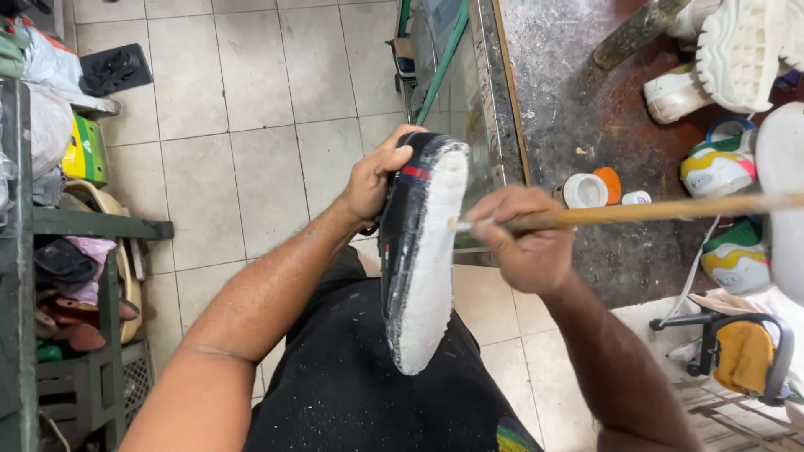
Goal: Applying adhesive to the bottom of a shoe and its replacement sole using a brush
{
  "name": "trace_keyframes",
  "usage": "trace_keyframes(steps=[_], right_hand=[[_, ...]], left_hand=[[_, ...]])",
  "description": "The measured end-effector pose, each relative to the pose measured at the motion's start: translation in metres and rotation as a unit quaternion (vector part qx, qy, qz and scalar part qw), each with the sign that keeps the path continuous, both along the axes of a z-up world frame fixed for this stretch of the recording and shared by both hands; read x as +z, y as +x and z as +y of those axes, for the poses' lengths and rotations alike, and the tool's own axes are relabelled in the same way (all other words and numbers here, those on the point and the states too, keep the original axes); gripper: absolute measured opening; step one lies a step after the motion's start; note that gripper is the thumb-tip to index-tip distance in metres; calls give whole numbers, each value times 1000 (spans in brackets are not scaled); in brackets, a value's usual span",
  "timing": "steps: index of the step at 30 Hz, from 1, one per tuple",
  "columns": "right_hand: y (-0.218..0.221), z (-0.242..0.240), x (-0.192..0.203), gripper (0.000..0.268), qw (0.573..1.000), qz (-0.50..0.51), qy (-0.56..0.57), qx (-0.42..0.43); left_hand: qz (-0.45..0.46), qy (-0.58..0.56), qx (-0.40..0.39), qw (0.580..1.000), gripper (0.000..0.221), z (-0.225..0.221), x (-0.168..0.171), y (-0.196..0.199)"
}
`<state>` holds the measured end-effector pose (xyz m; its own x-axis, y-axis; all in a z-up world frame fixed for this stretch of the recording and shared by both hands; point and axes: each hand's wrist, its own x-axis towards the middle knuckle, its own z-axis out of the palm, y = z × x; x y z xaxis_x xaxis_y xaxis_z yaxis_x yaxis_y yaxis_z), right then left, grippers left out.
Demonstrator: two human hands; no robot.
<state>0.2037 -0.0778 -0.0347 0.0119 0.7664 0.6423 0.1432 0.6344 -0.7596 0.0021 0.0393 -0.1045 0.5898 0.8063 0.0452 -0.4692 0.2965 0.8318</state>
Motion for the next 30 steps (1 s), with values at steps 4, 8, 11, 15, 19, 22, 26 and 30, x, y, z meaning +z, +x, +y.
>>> trace_keyframes(steps=[4, 8, 11, 15, 19, 22, 26, 30], right_hand=[[-5, 7, 7, 26, 995, 51, -76, -45], [-15, -32, 21, 19, 987, -106, -123, 5], [38, -45, 42, 18, 974, -144, -145, -103], [128, -47, 40, 15, 962, -109, -128, -215], [143, -43, 35, 15, 938, -163, -195, -235], [132, -36, 45, 18, 912, -251, -196, -259], [141, -34, 25, 17, 895, -320, -152, -269], [154, -38, 12, 18, 917, -202, -185, -290]], left_hand=[[15, -72, 2, 997, 45, -1, -26, 0], [-72, -216, -16, 974, 40, -14, -70, -22], [-58, -317, -55, 945, 37, -39, -112, -52], [-132, -316, -62, 938, 49, -64, -137, -60], [-99, -363, -29, 926, 34, -69, -158, -64], [-108, -358, -19, 927, 32, -56, -125, -69], [-143, -304, -51, 940, 41, -65, -80, -76], [-176, -289, -25, 941, 40, -75, -92, -76]])
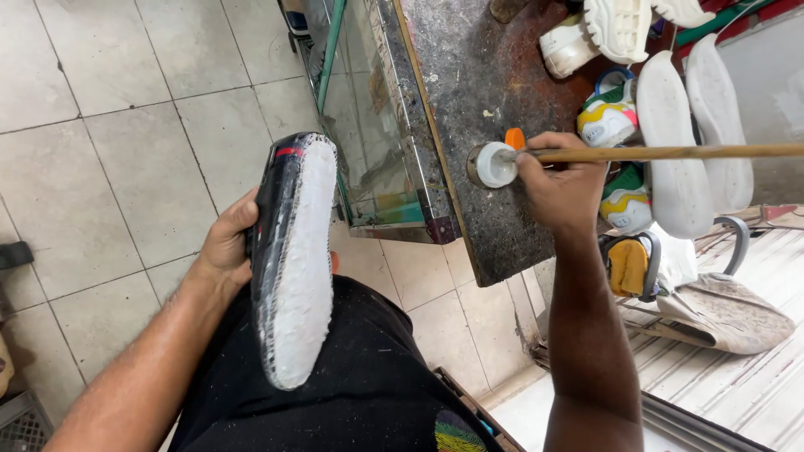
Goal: Applying adhesive to the bottom of a shoe and its replacement sole using a brush
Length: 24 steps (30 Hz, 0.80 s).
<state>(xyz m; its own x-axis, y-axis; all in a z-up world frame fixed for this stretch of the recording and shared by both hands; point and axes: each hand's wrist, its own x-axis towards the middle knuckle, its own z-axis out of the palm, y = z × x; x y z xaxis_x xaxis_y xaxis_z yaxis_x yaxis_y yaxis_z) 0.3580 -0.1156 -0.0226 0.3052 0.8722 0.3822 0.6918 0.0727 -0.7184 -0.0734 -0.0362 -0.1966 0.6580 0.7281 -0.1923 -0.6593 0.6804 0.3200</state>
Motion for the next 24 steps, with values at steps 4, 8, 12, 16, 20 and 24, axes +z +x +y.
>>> trace_keyframes(steps=[4, 8, 12, 16, 20, 24], right_hand=[[-18, -9, 9, 18, 966, 248, 0, -78], [-18, -12, -12, 20, 913, 379, 59, -140], [-31, -12, -14, 23, 874, 450, 105, -149], [5, -15, -66, 12, 892, 380, 157, -188], [-22, -19, -21, 29, 901, 372, 214, -70], [-77, -19, 27, 19, 886, 398, 233, 56]], left_hand=[[9, -99, -10, 995, 40, -34, 120, 15], [-8, -125, -7, 992, 37, -26, 105, 15], [34, -115, 46, 992, 25, -2, 115, 19], [257, -33, 82, 962, 51, 38, 64, 10], [419, 54, 91, 902, 83, 56, 101, 14], [422, 190, 80, 883, 79, 64, 144, 9]])
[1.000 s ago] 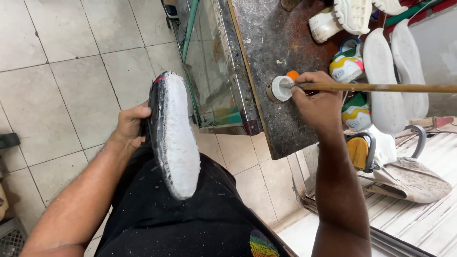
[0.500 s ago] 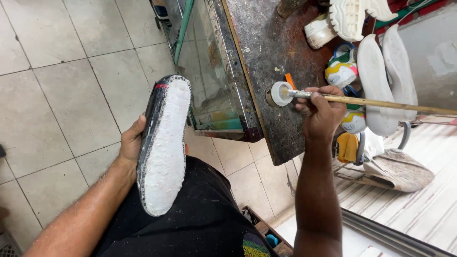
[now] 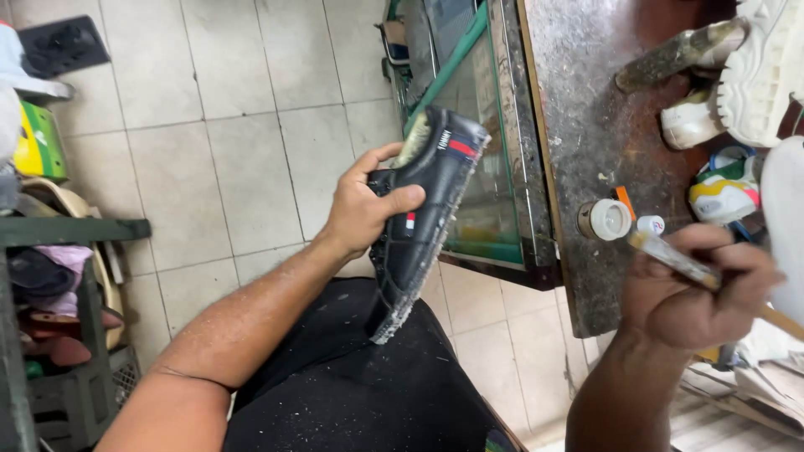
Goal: Applying adhesive to the bottom of a shoe and its replacement sole using a brush
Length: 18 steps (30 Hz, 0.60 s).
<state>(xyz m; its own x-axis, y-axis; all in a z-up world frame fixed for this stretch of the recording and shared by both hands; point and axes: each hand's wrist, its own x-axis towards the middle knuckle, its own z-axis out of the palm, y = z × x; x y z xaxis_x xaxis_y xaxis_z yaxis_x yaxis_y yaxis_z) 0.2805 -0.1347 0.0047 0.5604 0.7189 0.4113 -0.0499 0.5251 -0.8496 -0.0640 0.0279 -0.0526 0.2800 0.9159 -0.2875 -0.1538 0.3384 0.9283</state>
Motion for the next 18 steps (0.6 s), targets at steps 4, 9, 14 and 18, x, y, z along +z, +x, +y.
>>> trace_keyframes(steps=[4, 9, 14, 18], right_hand=[[-91, 32, 39, 34, 974, -64, 2, 216], [-108, 80, 6, 26, 984, -57, 75, 151], [-127, 88, 20, 24, 990, -31, 83, 113], [-128, 94, 39, 19, 983, -64, 101, 142]], left_hand=[[13, 112, -61, 992, 78, 4, 25, -5], [-40, 121, -42, 991, 80, 8, 26, -7], [-66, 132, -48, 988, 76, 6, 39, -19], [-72, 159, -62, 983, 78, 5, 45, -27]])
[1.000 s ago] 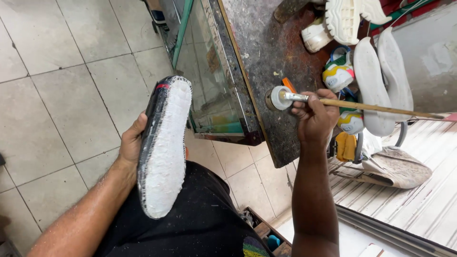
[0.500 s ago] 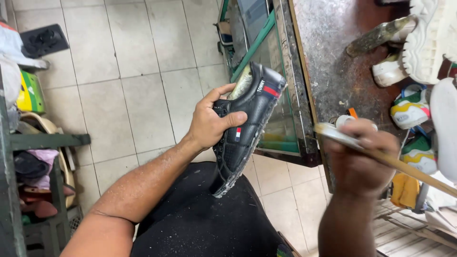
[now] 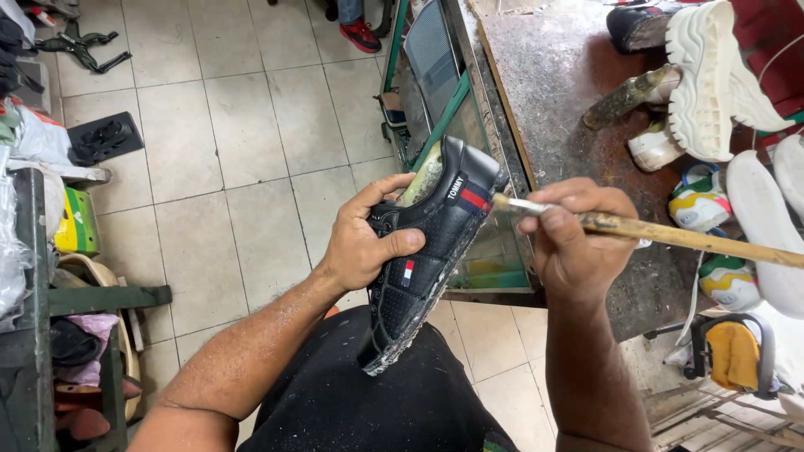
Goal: Applying adhesive to the bottom of a shoe and its replacement sole using a brush
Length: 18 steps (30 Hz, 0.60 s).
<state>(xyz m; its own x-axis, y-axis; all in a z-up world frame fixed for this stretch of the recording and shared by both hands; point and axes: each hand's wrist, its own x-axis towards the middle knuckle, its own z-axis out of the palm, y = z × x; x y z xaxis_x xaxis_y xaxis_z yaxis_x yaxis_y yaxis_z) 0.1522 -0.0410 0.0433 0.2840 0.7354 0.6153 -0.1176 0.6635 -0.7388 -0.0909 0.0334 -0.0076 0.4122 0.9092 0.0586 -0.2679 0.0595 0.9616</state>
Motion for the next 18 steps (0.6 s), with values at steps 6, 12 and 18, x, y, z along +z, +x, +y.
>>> trace_keyframes(steps=[6, 12, 18], right_hand=[[8, 1, 4, 17, 1000, -19, 9, 19], [-2, 1, 8, 19, 999, -23, 24, -11], [-14, -18, -9, 22, 999, -43, 14, 19]], left_hand=[[-1, 26, -2, 1000, 78, -2, 10, -4], [38, 55, 4, 998, 78, -6, 11, -3], [37, 48, 26, 998, 74, -8, 1, 5]])
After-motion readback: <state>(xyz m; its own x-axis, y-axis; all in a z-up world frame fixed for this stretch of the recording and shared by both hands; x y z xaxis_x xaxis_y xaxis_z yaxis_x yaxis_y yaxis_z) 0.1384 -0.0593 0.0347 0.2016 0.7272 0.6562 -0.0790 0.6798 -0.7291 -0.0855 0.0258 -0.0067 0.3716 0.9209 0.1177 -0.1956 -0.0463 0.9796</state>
